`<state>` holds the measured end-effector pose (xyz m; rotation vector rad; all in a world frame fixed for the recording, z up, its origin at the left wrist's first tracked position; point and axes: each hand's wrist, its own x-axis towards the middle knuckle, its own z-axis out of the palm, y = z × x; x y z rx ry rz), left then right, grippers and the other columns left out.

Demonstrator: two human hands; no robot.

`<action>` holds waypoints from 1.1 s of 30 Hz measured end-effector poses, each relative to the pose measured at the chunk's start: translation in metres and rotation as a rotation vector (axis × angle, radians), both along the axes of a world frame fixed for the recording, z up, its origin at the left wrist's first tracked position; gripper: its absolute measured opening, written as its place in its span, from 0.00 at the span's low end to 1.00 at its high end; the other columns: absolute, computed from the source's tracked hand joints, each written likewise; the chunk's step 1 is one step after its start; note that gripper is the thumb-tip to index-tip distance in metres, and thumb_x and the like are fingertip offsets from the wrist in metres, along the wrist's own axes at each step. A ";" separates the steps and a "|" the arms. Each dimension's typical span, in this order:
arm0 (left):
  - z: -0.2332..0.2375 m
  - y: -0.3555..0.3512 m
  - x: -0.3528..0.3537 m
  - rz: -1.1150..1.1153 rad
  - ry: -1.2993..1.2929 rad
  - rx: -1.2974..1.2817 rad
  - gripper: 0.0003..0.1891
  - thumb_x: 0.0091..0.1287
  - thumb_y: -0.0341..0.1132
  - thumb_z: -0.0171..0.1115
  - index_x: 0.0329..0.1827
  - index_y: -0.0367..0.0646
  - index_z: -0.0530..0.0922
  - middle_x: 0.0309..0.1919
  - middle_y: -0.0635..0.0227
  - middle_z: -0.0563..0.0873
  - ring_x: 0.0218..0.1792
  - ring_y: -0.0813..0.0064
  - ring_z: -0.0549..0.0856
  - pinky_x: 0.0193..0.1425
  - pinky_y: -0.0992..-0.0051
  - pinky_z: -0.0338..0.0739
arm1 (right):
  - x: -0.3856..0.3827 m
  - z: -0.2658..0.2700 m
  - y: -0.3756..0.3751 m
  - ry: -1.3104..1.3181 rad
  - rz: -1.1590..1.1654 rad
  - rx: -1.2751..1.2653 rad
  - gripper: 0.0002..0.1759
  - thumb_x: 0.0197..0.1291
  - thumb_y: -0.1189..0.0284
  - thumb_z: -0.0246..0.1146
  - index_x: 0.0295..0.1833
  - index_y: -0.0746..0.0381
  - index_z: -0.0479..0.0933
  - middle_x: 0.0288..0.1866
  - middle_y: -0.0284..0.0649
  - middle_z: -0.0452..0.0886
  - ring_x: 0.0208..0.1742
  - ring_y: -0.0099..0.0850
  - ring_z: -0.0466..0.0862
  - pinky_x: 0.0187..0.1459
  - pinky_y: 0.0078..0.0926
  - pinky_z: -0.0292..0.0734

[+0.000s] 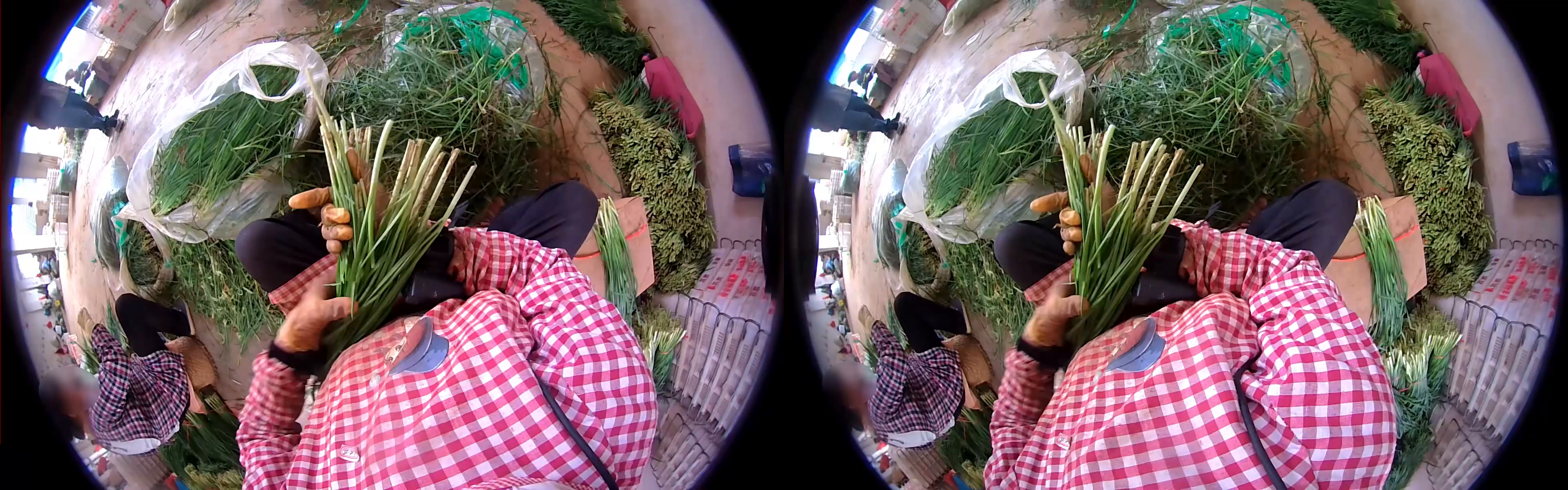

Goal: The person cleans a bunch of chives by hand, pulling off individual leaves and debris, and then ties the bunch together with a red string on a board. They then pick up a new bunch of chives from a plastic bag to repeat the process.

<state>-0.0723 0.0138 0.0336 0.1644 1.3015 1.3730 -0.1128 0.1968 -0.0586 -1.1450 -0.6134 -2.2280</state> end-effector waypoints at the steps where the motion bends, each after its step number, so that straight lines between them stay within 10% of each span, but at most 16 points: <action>1: -0.007 -0.001 0.006 0.056 -0.121 0.008 0.38 0.55 0.41 0.74 0.66 0.36 0.66 0.54 0.64 0.80 0.53 0.74 0.78 0.57 0.72 0.74 | -0.002 0.002 0.001 0.012 0.004 0.018 0.54 0.60 0.30 0.38 0.74 0.67 0.52 0.52 0.44 0.80 0.53 0.42 0.79 0.64 0.50 0.65; 5: -0.008 0.004 0.004 -0.068 -0.167 0.071 0.28 0.57 0.35 0.72 0.60 0.37 0.73 0.49 0.68 0.83 0.46 0.77 0.81 0.52 0.75 0.75 | 0.001 0.013 0.043 -0.420 -0.289 0.397 0.47 0.67 0.39 0.40 0.71 0.73 0.55 0.37 0.37 0.81 0.41 0.33 0.83 0.58 0.40 0.76; 7: -0.016 -0.011 0.011 -0.053 -0.156 0.095 0.24 0.58 0.32 0.71 0.57 0.37 0.76 0.47 0.69 0.84 0.44 0.79 0.82 0.51 0.77 0.76 | 0.002 0.047 0.086 -0.418 -0.512 0.548 0.36 0.72 0.49 0.44 0.67 0.73 0.60 0.30 0.29 0.77 0.32 0.20 0.79 0.40 0.20 0.79; 9: -0.006 -0.022 0.017 -0.093 -0.097 -0.012 0.20 0.57 0.29 0.71 0.53 0.38 0.79 0.47 0.69 0.85 0.45 0.79 0.81 0.51 0.76 0.76 | 0.010 0.068 0.127 -0.074 -1.748 1.567 0.27 0.73 0.57 0.49 0.62 0.71 0.67 0.25 0.23 0.70 0.22 0.11 0.68 0.23 0.10 0.65; 13: 0.006 -0.029 0.030 0.143 -0.120 -0.032 0.22 0.57 0.29 0.70 0.55 0.37 0.77 0.47 0.69 0.84 0.44 0.78 0.82 0.51 0.75 0.76 | 0.015 0.075 0.229 -0.640 -1.375 1.127 0.16 0.71 0.67 0.51 0.58 0.63 0.73 0.24 0.25 0.69 0.19 0.13 0.61 0.23 0.08 0.62; 16: 0.010 -0.028 0.033 0.223 -0.086 -0.031 0.22 0.57 0.30 0.69 0.56 0.37 0.77 0.47 0.69 0.84 0.43 0.77 0.82 0.51 0.75 0.76 | 0.073 0.149 0.179 -0.682 -1.744 1.803 0.15 0.70 0.66 0.54 0.54 0.64 0.76 0.24 0.23 0.68 0.22 0.11 0.66 0.23 0.08 0.60; 18: 0.011 -0.027 0.032 0.210 -0.065 -0.034 0.22 0.57 0.30 0.68 0.56 0.37 0.76 0.47 0.68 0.84 0.44 0.77 0.82 0.51 0.75 0.76 | 0.083 0.130 0.145 -0.205 -2.033 1.837 0.13 0.64 0.59 0.62 0.47 0.54 0.81 0.42 0.36 0.84 0.43 0.25 0.84 0.42 0.21 0.79; 20: 0.014 -0.022 0.034 0.219 -0.107 -0.008 0.22 0.56 0.29 0.67 0.55 0.36 0.77 0.47 0.68 0.84 0.45 0.76 0.82 0.51 0.74 0.76 | 0.097 0.132 0.118 0.438 -2.035 1.920 0.17 0.55 0.55 0.68 0.43 0.55 0.83 0.46 0.34 0.84 0.52 0.32 0.81 0.60 0.34 0.70; 23: 0.004 -0.030 0.031 0.119 0.110 -0.099 0.22 0.54 0.27 0.67 0.55 0.36 0.77 0.48 0.67 0.84 0.45 0.75 0.82 0.52 0.73 0.76 | 0.104 0.103 0.086 0.386 -1.797 2.230 0.16 0.51 0.55 0.69 0.41 0.53 0.83 0.50 0.32 0.81 0.61 0.35 0.74 0.70 0.56 0.42; 29: -0.007 -0.051 0.046 0.309 0.099 -0.124 0.26 0.50 0.24 0.68 0.56 0.36 0.76 0.48 0.65 0.84 0.45 0.71 0.83 0.54 0.72 0.77 | 0.102 0.085 0.077 0.333 -1.658 2.341 0.12 0.59 0.59 0.61 0.35 0.56 0.80 0.37 0.35 0.80 0.49 0.35 0.78 0.67 0.58 0.51; 31: -0.010 -0.054 0.047 0.331 0.090 -0.120 0.26 0.50 0.24 0.69 0.55 0.37 0.76 0.48 0.65 0.84 0.46 0.72 0.83 0.54 0.72 0.77 | 0.091 0.076 0.092 0.176 -1.869 2.371 0.12 0.63 0.60 0.56 0.35 0.56 0.78 0.32 0.34 0.78 0.42 0.35 0.78 0.59 0.50 0.61; 33: -0.011 -0.057 0.047 0.178 0.385 -0.072 0.16 0.54 0.27 0.67 0.46 0.39 0.76 0.39 0.68 0.81 0.39 0.73 0.81 0.48 0.73 0.75 | 0.083 0.080 0.124 0.275 -2.572 2.488 0.07 0.64 0.68 0.58 0.33 0.56 0.76 0.30 0.31 0.80 0.37 0.30 0.81 0.57 0.35 0.66</action>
